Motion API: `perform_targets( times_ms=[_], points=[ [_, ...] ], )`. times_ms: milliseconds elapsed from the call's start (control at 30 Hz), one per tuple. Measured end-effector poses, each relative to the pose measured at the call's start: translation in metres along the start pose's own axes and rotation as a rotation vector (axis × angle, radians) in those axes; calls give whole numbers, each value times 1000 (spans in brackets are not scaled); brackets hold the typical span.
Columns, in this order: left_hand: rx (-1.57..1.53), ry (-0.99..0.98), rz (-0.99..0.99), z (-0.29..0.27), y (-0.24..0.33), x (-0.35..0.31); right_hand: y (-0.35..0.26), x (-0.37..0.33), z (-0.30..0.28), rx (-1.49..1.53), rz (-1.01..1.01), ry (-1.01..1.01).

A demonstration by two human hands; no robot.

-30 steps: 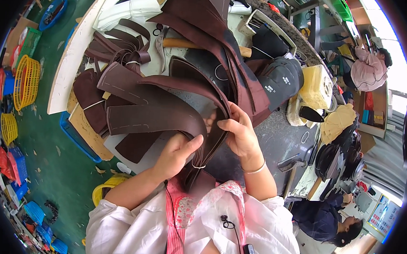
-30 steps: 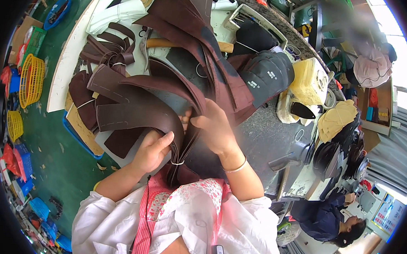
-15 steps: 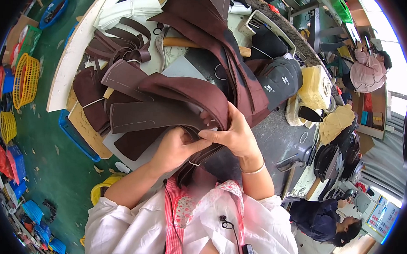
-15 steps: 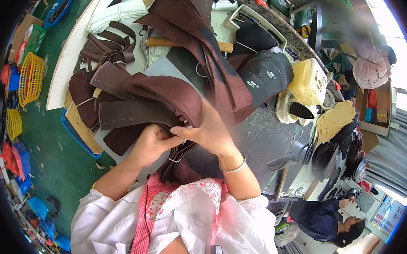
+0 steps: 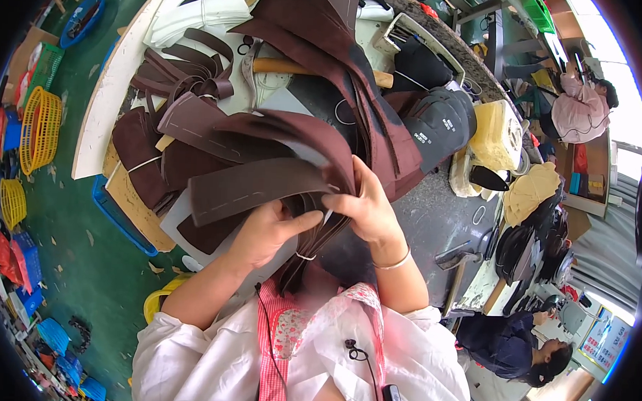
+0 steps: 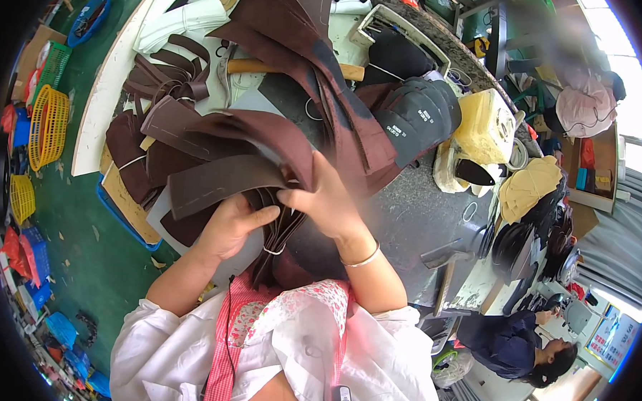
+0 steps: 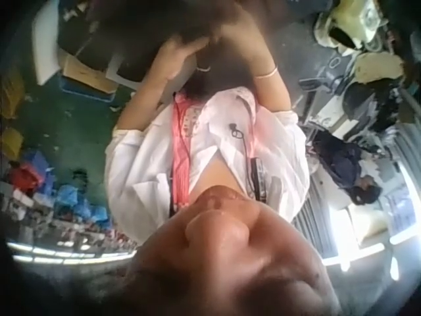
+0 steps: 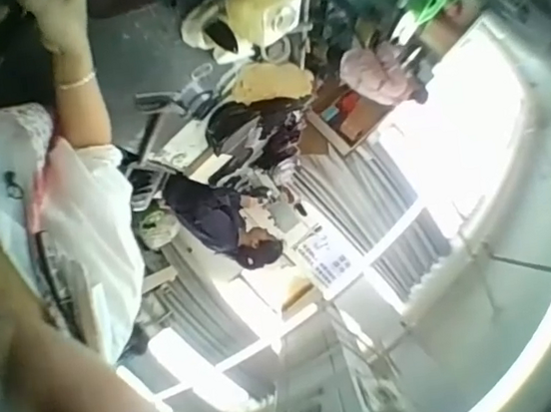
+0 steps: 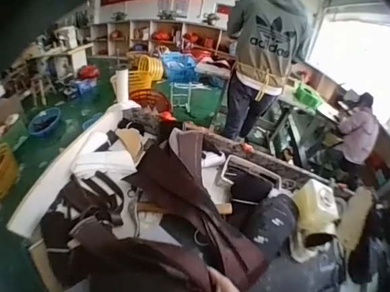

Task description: The person assembles leather shoe parts by sorting leather pieces and shoe soles, then using a hammer and punch tool to process them on a work surface.

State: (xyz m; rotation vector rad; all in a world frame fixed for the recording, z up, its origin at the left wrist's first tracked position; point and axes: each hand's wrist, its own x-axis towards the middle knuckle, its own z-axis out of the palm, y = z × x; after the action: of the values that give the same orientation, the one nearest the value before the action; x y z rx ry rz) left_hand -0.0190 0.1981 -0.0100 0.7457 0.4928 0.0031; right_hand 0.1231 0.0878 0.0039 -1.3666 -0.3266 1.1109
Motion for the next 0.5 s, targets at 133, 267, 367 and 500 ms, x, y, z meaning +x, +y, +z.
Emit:
perform_targets(
  times_ms=[133, 267, 367, 500],
  points=[
    [-84, 53, -37, -1, -1, -1, 9, 0, 3, 308, 33, 100],
    [-47, 18, -2, -3, 1, 0, 11, 2, -1, -24, 34, 145],
    [-14, 11, 9, -2, 0, -2, 7, 3, 2, -25, 36, 86],
    [-28, 44, 25, -3, -3, -1, 6, 2, 5, -10, 35, 118]
  ],
)
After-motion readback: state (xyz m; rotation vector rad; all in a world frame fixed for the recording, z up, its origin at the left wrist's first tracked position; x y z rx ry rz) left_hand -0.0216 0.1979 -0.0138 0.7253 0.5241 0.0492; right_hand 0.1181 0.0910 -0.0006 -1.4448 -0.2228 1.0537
